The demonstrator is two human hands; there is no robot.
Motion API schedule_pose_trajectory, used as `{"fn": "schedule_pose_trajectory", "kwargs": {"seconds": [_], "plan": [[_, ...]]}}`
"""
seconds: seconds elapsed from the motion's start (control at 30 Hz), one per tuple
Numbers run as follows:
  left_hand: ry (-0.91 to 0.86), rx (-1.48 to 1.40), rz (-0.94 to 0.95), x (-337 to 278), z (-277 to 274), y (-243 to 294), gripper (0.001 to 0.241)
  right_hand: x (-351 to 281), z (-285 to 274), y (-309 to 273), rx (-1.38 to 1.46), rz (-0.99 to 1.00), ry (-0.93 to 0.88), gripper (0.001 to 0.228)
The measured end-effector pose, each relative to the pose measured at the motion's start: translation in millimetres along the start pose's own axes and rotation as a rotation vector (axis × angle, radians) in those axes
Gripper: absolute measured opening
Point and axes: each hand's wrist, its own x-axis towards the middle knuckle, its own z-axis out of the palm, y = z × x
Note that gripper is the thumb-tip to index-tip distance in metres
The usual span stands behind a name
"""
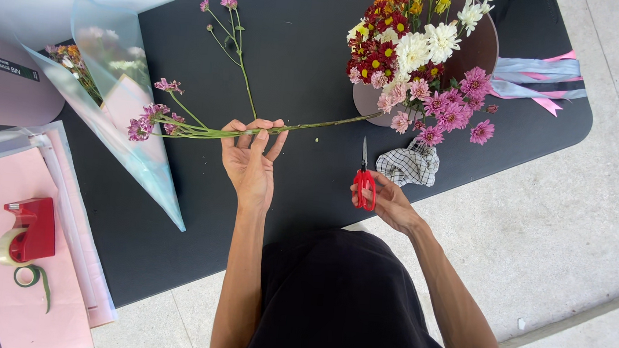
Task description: The person trims the stems of several flowers with shears and wipes the stems with a cloth before placing them into a bucket.
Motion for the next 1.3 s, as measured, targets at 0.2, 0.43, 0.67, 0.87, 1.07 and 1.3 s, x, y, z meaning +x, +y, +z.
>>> {"fn": "schedule_pose_trajectory", "kwargs": {"seconds": [0.2, 0.43, 0.67, 0.87, 1.07, 1.3], "plan": [[0.014, 0.011, -0.011, -8, -9, 9, 0.032, -10, 36, -20, 0.171, -0.1, -0.221, 0.094], [-0.063, 0.044, 0.044, -15, -27, 6, 0.039, -3, 54, -25, -0.142, -0.258, -0.19, 0.053], [-0.087, 0.069, 0.069, -19, -33, 5, 0.042, -2, 52, -23, -0.328, -0.36, -0.229, 0.083], [-0.1, 0.121, 0.075, -23, -35, 8, 0.044, -13, 76, -54, -0.386, -0.406, -0.18, 0.075], [-0.108, 0.145, 0.065, -25, -33, 6, 0.043, -19, 88, -70, -0.405, -0.405, -0.137, 0.067], [-0.121, 0.148, 0.052, -24, -31, -2, 0.043, -23, 87, -68, -0.408, -0.404, -0.1, 0.067]]}}
